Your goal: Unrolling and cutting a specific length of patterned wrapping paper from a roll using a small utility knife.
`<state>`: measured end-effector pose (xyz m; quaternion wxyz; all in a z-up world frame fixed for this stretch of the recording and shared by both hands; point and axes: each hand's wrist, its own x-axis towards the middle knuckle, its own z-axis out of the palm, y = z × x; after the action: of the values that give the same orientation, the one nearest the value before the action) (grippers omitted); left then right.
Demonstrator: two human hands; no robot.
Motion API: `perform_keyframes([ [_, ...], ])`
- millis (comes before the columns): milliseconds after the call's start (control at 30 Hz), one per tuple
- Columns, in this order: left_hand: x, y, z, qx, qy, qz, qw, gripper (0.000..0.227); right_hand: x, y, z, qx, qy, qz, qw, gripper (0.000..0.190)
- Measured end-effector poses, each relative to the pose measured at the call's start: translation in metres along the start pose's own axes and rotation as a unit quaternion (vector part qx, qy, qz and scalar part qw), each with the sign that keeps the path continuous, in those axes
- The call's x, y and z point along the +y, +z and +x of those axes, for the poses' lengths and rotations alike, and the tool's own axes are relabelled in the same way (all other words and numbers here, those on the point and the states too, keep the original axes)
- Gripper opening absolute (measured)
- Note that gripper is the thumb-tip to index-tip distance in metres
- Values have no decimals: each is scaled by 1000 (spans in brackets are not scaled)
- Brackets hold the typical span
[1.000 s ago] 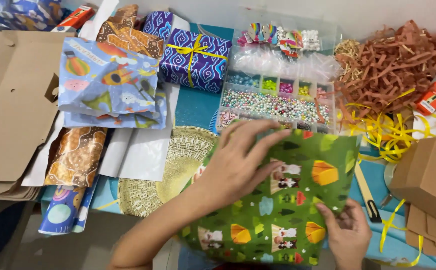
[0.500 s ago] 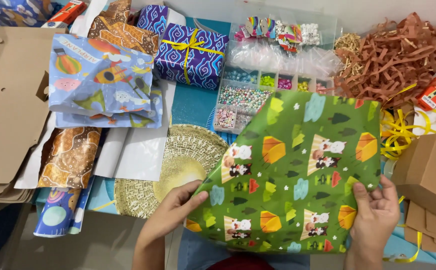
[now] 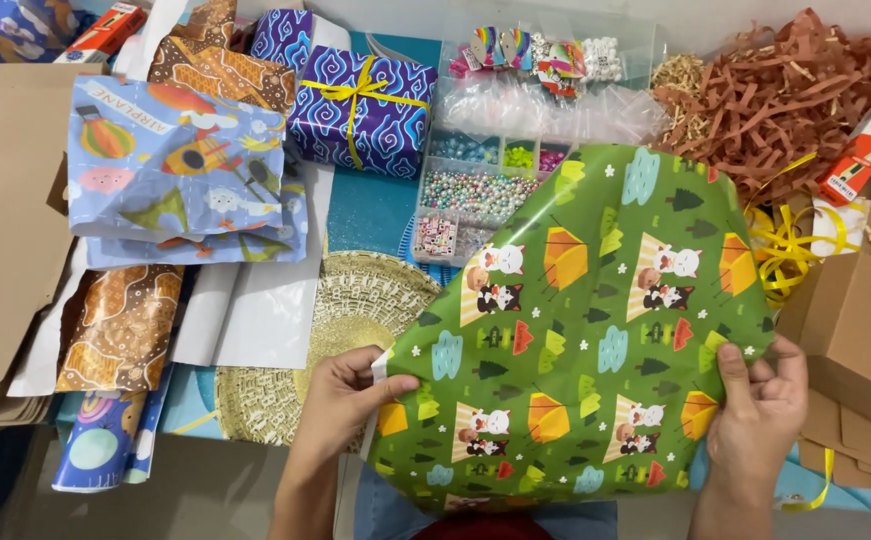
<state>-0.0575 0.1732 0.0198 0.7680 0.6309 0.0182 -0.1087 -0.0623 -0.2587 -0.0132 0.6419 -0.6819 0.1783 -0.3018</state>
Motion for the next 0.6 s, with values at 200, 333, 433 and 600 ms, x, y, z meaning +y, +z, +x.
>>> perform_keyframes([
  [200,0,1,1,56,-16,-40,997,16,-3,4,1,-1,6,-6,1000,39],
  [333,-2,-2,0,37,48,-50,997,32,-5,5,1,-5,28,50,998,42],
  [433,0,-5,-3,65,48,-46,996,30,-4,3,1,-21,36,55,998,43],
  [600,8,-6,-7,98,88,7,991,29,-6,3,0,-35,21,17,999,44],
])
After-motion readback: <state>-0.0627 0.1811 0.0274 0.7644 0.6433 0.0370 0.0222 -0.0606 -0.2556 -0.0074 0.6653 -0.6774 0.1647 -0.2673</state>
